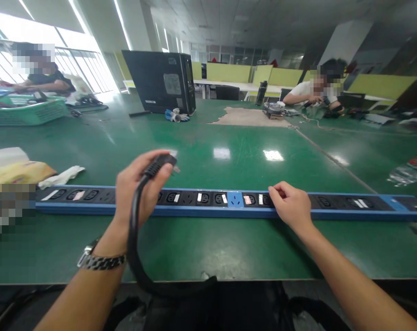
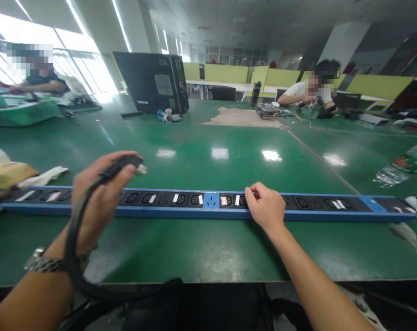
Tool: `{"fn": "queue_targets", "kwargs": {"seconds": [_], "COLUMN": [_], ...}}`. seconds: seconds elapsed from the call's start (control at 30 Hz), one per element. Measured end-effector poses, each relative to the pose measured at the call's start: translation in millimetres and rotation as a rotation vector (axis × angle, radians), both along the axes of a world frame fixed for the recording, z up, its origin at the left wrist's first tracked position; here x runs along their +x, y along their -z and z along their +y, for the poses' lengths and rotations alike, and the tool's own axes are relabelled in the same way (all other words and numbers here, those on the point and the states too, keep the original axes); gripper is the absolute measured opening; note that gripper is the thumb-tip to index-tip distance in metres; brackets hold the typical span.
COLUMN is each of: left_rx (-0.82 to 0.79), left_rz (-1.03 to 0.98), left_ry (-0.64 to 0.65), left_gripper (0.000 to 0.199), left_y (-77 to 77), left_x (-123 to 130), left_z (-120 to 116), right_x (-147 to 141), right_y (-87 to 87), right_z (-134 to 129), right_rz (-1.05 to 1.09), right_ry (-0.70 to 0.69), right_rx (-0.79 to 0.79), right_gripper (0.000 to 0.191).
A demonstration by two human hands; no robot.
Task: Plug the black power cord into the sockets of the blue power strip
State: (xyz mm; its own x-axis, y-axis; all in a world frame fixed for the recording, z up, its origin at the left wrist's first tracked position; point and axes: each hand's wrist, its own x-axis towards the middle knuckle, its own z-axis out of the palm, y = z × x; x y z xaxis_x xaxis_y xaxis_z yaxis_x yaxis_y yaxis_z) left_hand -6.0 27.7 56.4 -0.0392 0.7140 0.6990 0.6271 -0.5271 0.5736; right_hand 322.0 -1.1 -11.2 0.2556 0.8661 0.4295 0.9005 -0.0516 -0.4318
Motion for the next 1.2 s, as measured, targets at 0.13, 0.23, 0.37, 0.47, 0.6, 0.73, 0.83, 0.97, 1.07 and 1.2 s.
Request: {"fn": "queue_targets", "kwargs": {"seconds": [0.13, 0.23, 0.37, 0.47, 0.6, 0.73, 0.83, 0.97, 1.07, 1.2], "left_rx": [-0.205, -0.204, -0.155, -0.141, -0.173, -0.184, -0.164, -0.06, 0.068, 0.053], "left_rz": [0.186, 0.309, 0.442, 0.481, 0.425, 0.513, 0.582, 0.451, 0.308, 0.356], "left_ry": [0.125, 0.179, 0.205, 0.144, 0.049, 0.061, 0.045, 0.074, 0.119, 0.369], "left_gripper": [0.031, 0.032, 0.03, 0.029, 0.032, 0.034, 0.034, 0.03, 0.032, 0.032], "left_y": [41.8, 56.1, 50.9, 48.4, 51.0, 53.6, 57.3, 56.7, 50.8, 52.9], "left_x": [-13, -10, 0, 5, 3, 3, 5, 12, 34, 78], "left_z": [-10, -11, -16, -23, -24, -21, -22, -27, -28, -18], "right_x": [1, 1, 0, 0, 0, 0, -1, -3, -4, -3], "right_y": [1.1, 2.2, 2.5, 2.9, 4.4, 6.0, 6.2, 6.0, 6.7, 10.0], "right_z": [0, -1, -2, -3, -4, -4, -4, -4, -3, -2], "right_rz": [-0.018, 0.0, -0.019, -0.03, -0.041, -0.056, -0.06, -0.082, -0.123, -0.135], "right_ry": [0.027, 0.015, 0.024, 0.016, -0.008, 0.006, 0.012, 0.002, 0.008, 0.024], "right_rx": [-0.008, 0.002, 0.008, 0.016, 0.045, 0.055, 0.056, 0.061, 0.072, 0.124], "right_gripper": [0.029, 0.03, 0.03, 0.03, 0.031, 0.03, 0.03, 0.03, 0.029, 0.029]}}
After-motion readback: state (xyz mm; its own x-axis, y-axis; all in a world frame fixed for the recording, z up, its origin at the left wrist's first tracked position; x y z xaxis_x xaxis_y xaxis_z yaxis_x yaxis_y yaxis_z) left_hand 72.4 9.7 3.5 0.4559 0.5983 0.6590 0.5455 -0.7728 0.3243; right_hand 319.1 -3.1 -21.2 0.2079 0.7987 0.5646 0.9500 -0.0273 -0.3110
